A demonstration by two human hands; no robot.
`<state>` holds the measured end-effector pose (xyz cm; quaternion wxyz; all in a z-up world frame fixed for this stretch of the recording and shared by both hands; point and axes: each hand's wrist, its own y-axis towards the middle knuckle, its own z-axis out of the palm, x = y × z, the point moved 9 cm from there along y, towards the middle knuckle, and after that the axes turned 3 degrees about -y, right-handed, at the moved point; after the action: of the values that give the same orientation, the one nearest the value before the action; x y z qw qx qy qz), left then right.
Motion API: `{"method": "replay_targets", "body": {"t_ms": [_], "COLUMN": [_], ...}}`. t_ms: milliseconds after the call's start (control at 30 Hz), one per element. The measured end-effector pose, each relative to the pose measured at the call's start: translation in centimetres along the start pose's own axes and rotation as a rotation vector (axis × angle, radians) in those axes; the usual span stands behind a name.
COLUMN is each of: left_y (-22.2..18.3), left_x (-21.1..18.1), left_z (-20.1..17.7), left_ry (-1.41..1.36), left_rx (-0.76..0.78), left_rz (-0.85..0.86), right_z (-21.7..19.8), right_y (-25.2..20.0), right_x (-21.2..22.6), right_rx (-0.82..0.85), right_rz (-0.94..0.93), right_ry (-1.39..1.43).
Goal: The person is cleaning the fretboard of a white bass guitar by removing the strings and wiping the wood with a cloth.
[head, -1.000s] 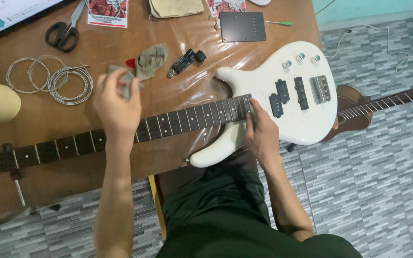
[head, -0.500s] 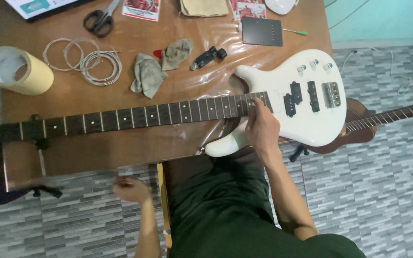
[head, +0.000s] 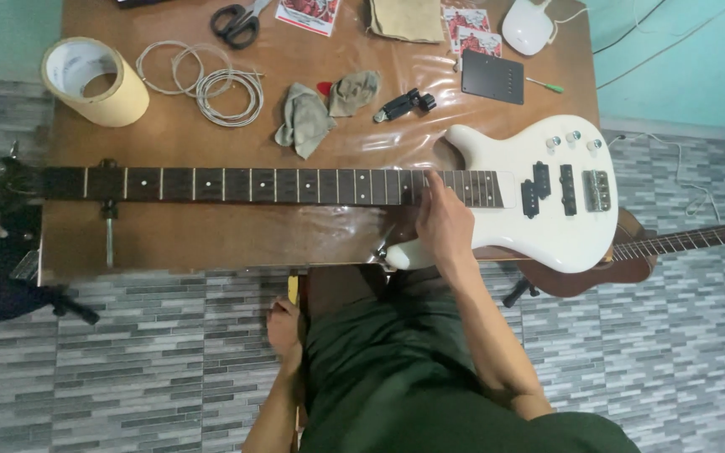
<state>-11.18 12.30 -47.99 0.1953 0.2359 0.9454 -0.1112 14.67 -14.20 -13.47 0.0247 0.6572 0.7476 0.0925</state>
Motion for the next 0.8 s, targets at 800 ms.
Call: {"method": "replay_targets", "body": {"t_ms": [800], "left_y": [0.6], "left_x": [-0.4], "left_z": [-0.9], "left_ry": [-0.016], "left_rx": [-0.054], "left_rz": [-0.110], "right_z": [2.2], "right_y": [0.9], "right_x": [26.0], "right_rx": [0.002], "right_rz": [-0.628], "right_ry": [-0.017]}}
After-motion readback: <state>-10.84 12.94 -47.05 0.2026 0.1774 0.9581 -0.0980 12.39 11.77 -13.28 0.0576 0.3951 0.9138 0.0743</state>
